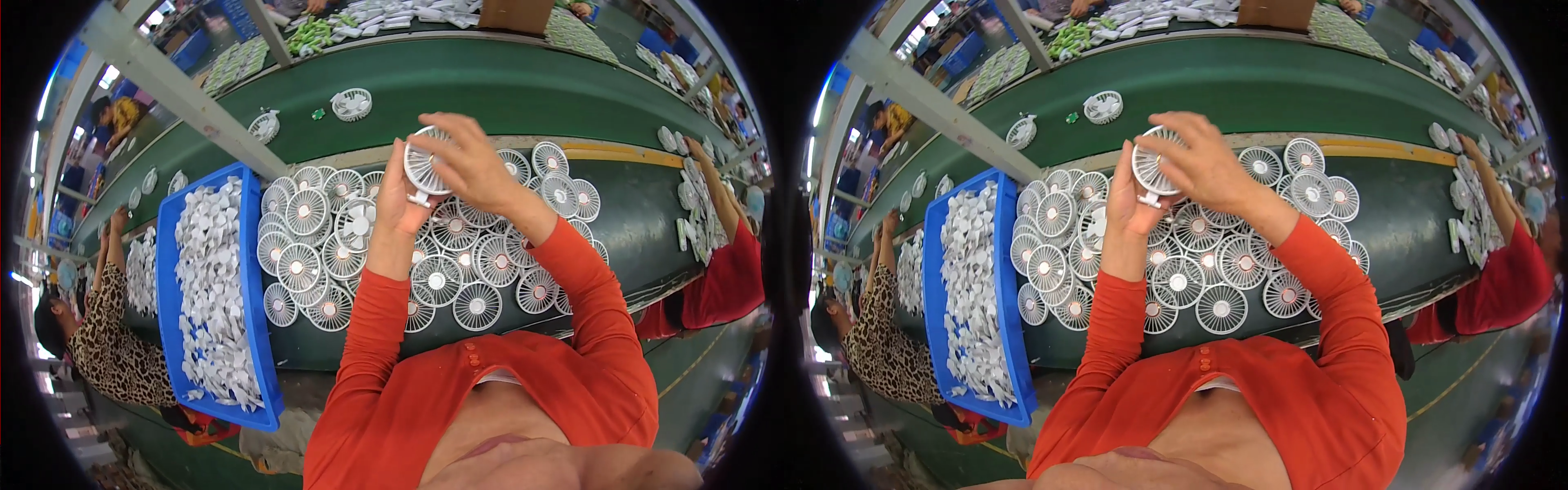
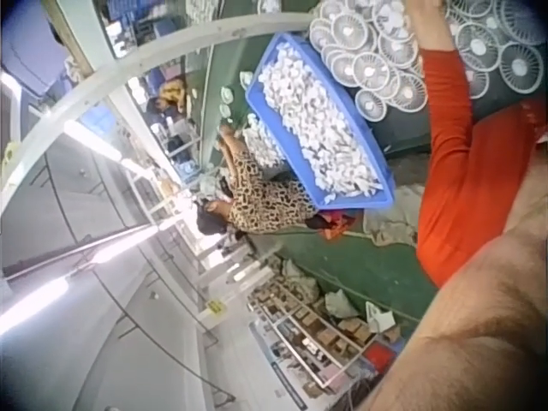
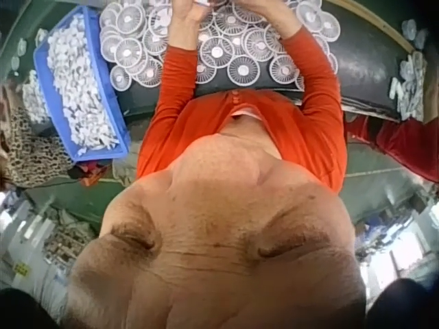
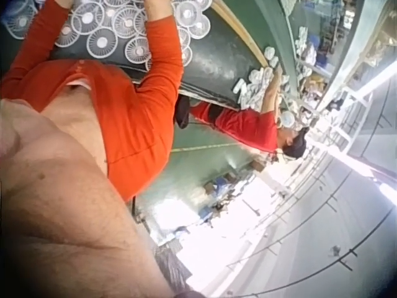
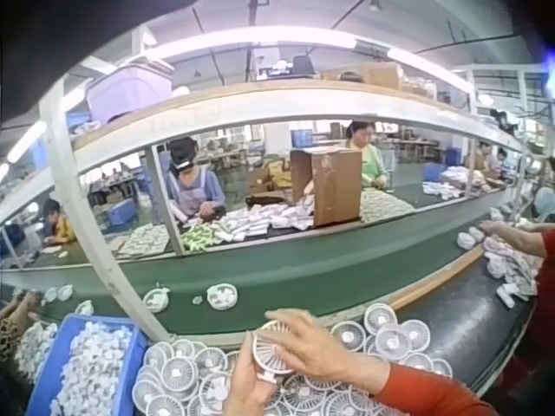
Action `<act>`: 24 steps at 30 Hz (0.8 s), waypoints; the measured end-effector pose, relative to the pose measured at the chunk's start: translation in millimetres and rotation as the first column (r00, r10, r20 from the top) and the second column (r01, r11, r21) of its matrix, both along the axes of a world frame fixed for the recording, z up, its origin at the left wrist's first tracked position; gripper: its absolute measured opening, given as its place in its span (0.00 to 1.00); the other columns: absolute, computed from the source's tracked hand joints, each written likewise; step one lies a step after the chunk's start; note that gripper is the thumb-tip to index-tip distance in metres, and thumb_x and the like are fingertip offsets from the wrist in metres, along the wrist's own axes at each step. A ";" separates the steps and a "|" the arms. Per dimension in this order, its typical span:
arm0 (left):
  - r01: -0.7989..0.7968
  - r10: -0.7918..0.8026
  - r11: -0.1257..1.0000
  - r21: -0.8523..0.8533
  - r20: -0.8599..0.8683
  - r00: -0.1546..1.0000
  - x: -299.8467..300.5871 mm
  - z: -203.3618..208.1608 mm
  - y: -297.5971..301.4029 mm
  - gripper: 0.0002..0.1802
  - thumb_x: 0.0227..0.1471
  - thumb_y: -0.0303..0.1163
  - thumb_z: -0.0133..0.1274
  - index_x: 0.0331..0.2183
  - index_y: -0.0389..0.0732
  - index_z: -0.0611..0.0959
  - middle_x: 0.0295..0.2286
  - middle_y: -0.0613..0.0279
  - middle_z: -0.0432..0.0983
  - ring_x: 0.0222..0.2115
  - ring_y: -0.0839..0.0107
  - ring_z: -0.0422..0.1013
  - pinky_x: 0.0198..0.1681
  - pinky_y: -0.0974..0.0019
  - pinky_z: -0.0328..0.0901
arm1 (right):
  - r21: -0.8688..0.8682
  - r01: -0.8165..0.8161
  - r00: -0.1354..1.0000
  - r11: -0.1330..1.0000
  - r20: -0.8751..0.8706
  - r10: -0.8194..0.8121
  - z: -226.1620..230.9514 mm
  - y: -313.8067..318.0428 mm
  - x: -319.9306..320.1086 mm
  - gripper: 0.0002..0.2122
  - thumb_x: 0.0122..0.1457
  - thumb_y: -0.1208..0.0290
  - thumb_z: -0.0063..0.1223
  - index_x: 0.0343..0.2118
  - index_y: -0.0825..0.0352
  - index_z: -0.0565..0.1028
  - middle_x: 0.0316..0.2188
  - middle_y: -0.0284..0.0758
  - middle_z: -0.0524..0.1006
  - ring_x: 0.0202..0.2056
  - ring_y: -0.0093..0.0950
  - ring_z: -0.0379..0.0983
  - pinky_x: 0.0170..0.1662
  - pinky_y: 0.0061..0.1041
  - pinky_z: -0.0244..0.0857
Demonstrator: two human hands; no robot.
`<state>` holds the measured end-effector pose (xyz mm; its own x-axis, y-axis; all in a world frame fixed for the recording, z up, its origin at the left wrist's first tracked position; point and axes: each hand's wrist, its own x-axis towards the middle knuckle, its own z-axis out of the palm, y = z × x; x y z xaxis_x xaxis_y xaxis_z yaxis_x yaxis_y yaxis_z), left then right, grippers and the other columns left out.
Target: The person assembles portable fans by hand, fitting fan motor bodies and front covers together and placing the assembled fans onto the conveyor belt.
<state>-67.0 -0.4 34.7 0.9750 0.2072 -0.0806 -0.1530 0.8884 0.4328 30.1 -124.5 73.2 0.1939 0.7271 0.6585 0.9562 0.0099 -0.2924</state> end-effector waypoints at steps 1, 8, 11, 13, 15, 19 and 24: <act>-0.032 0.032 0.999 -0.007 -0.046 0.998 -0.2 5.1 -2.7 0.23 0.61 0.53 0.42 0.48 0.49 0.75 0.39 0.67 0.76 0.41 0.70 0.74 0.34 0.65 0.72 | -0.045 -0.035 0.998 0.998 -0.051 0.033 -2.7 0.3 -3.1 0.23 0.51 0.70 0.54 0.54 0.60 0.71 0.58 0.43 0.63 0.56 0.45 0.60 0.58 0.41 0.57; -0.268 0.271 0.959 0.089 -0.020 0.962 1.4 9.0 -17.5 0.24 0.64 0.48 0.36 0.53 0.41 0.69 0.48 0.59 0.70 0.49 0.65 0.68 0.51 0.59 0.66 | -0.095 -0.093 0.965 0.991 -0.254 0.066 -25.1 5.5 1.2 0.44 0.47 0.30 0.44 0.63 0.56 0.57 0.64 0.45 0.52 0.61 0.50 0.52 0.61 0.44 0.51; -0.484 0.461 0.786 0.384 0.157 0.873 4.0 5.5 -30.4 0.24 0.65 0.46 0.35 0.54 0.40 0.65 0.49 0.58 0.66 0.49 0.66 0.66 0.51 0.61 0.65 | 0.062 -0.166 0.920 0.984 -0.349 0.177 -32.8 14.4 -2.3 0.32 0.57 0.53 0.47 0.62 0.64 0.58 0.60 0.46 0.57 0.62 0.45 0.52 0.63 0.40 0.49; -0.502 0.501 0.731 0.462 0.136 0.855 -0.1 6.6 -30.9 0.24 0.66 0.46 0.34 0.54 0.38 0.64 0.48 0.57 0.66 0.48 0.66 0.66 0.50 0.62 0.65 | 0.112 -0.155 0.890 0.982 -0.415 0.188 -30.4 17.6 -11.9 0.29 0.57 0.61 0.45 0.60 0.66 0.59 0.58 0.47 0.61 0.60 0.44 0.55 0.62 0.38 0.50; -0.501 0.516 0.712 0.491 0.117 0.848 0.3 5.8 -25.9 0.25 0.66 0.45 0.34 0.54 0.37 0.64 0.48 0.56 0.66 0.48 0.66 0.67 0.50 0.63 0.65 | 0.142 -0.147 0.870 0.979 -0.452 0.197 -31.1 21.0 -13.2 0.28 0.57 0.59 0.46 0.60 0.66 0.60 0.56 0.47 0.62 0.58 0.43 0.57 0.60 0.38 0.52; -0.452 0.462 0.748 0.486 0.107 0.880 4.9 1.4 -21.2 0.25 0.66 0.46 0.34 0.54 0.36 0.64 0.48 0.55 0.66 0.48 0.65 0.67 0.50 0.62 0.65 | 0.134 -0.098 0.864 0.986 -0.480 0.151 -34.2 17.5 -11.1 0.28 0.59 0.56 0.45 0.59 0.66 0.61 0.56 0.48 0.62 0.58 0.43 0.57 0.60 0.38 0.54; -0.172 0.336 0.697 0.696 -0.105 0.936 32.0 4.9 -6.7 0.28 0.63 0.49 0.40 0.57 0.42 0.64 0.54 0.58 0.62 0.54 0.64 0.60 0.54 0.52 0.58 | -0.024 0.038 0.877 0.999 -0.479 -0.044 -41.7 10.7 47.3 0.25 0.59 0.57 0.49 0.56 0.65 0.67 0.52 0.43 0.70 0.54 0.41 0.65 0.58 0.34 0.58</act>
<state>-35.0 -7.1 39.6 0.8523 0.5228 -0.0156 -0.1632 0.2941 0.9418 77.3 -113.8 31.5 0.5133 0.7195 0.4678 0.6984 -0.0334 -0.7149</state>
